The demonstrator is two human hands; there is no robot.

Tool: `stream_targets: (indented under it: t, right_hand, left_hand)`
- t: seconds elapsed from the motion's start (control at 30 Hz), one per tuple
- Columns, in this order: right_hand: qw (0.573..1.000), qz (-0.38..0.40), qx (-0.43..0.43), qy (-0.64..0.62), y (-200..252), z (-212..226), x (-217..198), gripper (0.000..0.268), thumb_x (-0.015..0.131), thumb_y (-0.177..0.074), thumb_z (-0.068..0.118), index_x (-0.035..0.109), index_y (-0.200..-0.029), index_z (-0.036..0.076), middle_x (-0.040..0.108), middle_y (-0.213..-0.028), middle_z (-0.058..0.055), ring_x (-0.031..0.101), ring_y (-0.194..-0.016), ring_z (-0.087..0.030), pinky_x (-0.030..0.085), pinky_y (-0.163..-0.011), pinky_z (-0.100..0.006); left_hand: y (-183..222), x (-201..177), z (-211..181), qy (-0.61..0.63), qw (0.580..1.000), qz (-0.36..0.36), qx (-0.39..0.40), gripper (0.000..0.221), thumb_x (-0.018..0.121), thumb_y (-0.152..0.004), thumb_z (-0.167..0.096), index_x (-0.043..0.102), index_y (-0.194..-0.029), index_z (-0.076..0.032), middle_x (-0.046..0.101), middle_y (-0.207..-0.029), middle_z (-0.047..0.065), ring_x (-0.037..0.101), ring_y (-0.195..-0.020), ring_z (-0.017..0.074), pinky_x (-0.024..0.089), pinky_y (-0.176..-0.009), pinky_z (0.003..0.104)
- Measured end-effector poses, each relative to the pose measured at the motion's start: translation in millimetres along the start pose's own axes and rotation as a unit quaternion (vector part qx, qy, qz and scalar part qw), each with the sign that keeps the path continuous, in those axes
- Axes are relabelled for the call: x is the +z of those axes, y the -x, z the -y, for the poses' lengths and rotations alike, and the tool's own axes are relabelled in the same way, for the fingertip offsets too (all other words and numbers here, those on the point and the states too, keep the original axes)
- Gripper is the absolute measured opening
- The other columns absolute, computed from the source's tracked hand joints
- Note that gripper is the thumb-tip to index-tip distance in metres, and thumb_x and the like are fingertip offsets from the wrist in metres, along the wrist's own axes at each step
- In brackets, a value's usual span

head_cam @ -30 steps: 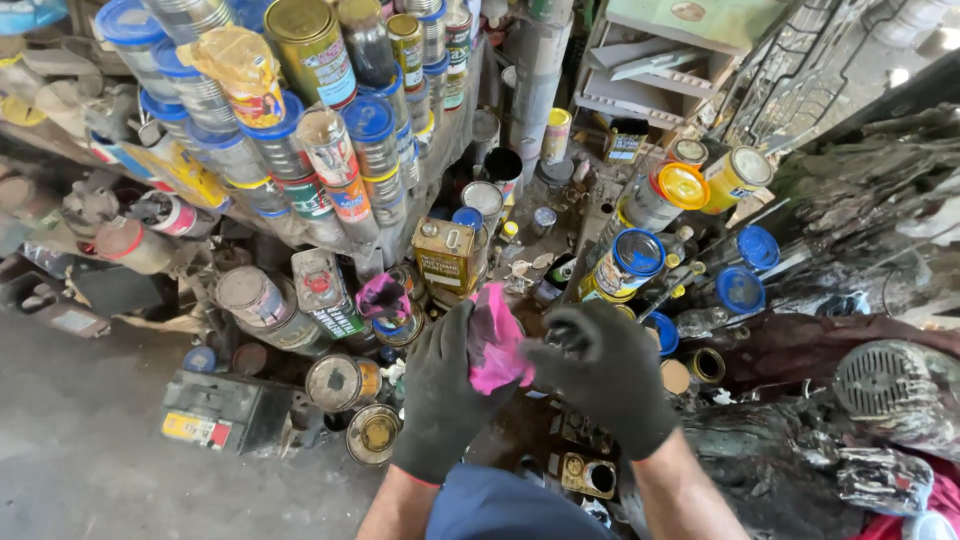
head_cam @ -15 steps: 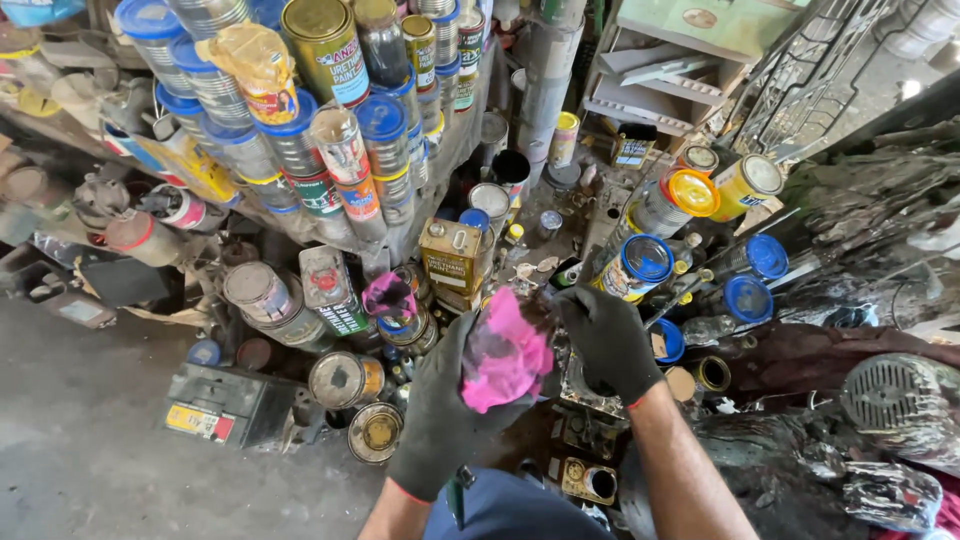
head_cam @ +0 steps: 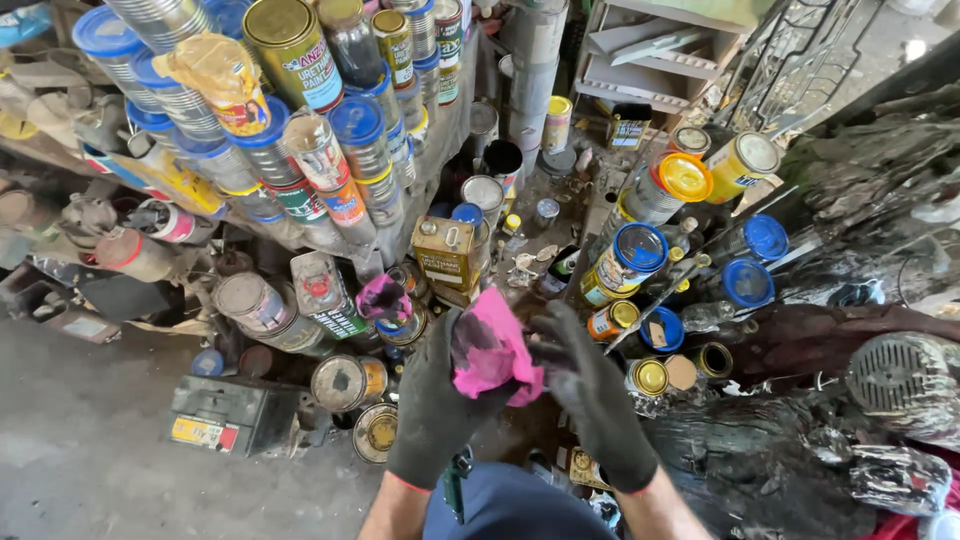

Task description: The person is mixing paint and preparing spray gun components in a cluttered workshop environment.

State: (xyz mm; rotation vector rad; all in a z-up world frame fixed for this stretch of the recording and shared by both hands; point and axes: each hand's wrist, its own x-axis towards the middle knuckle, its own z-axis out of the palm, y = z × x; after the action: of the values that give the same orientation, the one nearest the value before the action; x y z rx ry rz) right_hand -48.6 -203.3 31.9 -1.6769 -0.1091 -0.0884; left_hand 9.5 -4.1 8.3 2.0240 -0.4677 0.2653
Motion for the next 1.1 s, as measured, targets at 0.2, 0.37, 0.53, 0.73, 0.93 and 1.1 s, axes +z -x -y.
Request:
stream_targets:
  t: [0.2, 0.37, 0.53, 0.73, 0.93, 1.1]
  right_hand:
    - [0.938, -0.203, 0.002, -0.281, 10, 14, -75, 0.067, 0.033, -0.106, 0.054, 0.05, -0.145, 0.002, 0.067, -0.128, -0.022, 0.071, -0.107, -0.035, 0.057, -0.093, -0.05]
    - [0.956, -0.285, -0.018, -0.065, 47, 22, -99, 0.034, 0.046, -0.115, 0.02, 0.065, -0.124, -0.008, 0.063, -0.084, -0.024, 0.064, -0.07, -0.027, 0.054, -0.074, -0.041]
    - [0.98, -0.098, 0.135, 0.104, 10, 12, -30, 0.033, 0.065, -0.083, 0.018, 0.076, -0.107, -0.001, 0.077, -0.093, -0.013, 0.067, -0.072, -0.013, 0.056, -0.061, -0.029]
    - [0.981, 0.072, 0.124, -0.129, -11, -96, -14, 0.062, 0.077, -0.092, 0.017, 0.054, -0.148, 0.002, 0.069, -0.132, -0.015, 0.066, -0.116, -0.02, 0.053, -0.103, -0.037]
    - [0.913, 0.225, -0.252, 0.229, 6, -147, -33, 0.074, 0.081, -0.084, 0.024, 0.048, -0.144, -0.003, 0.064, -0.134, -0.025, 0.063, -0.121, -0.043, 0.05, -0.104, -0.048]
    - [0.913, 0.164, -0.24, 0.288, 14, -152, -34, 0.062, 0.066, -0.094, 0.024, 0.049, -0.147, -0.005, 0.06, -0.144, -0.027, 0.061, -0.132, -0.047, 0.047, -0.115, -0.05]
  left_hand:
    - [8, -2, 29, -0.044, 0.998, -0.024, -0.04, 0.098, 0.095, -0.06, -0.042, 0.048, -0.136, -0.001, 0.067, -0.116, 0.019, 0.068, -0.104, 0.0391, 0.055, -0.086, 0.047]
    - [13, -2, 33, -0.056, 0.997, -0.029, -0.039, 0.102, 0.094, -0.063, -0.039, 0.044, -0.141, 0.002, 0.066, -0.122, 0.023, 0.067, -0.109, 0.0405, 0.054, -0.09, 0.047]
    - [7, 12, 23, -0.045, 0.999, 0.006, -0.014, 0.102, 0.095, -0.062, -0.039, 0.044, -0.141, 0.002, 0.066, -0.123, 0.023, 0.066, -0.109, 0.0417, 0.053, -0.091, 0.048]
    - [10, 18, -5, -0.013, 0.998, 0.059, -0.031, 0.11, 0.098, -0.053, -0.04, 0.045, -0.141, 0.001, 0.068, -0.121, 0.02, 0.067, -0.107, 0.0407, 0.053, -0.09, 0.048]
    - [18, 18, -4, 0.061, 0.995, 0.084, -0.006, 0.114, 0.099, -0.056, -0.04, 0.041, -0.145, 0.003, 0.065, -0.131, 0.022, 0.065, -0.118, 0.0406, 0.053, -0.098, 0.046]
    - [21, 17, -12, 0.103, 0.99, 0.092, 0.0, 0.115, 0.099, -0.056, -0.038, 0.041, -0.147, 0.001, 0.058, -0.139, 0.023, 0.059, -0.13, 0.04, 0.049, -0.107, 0.046]
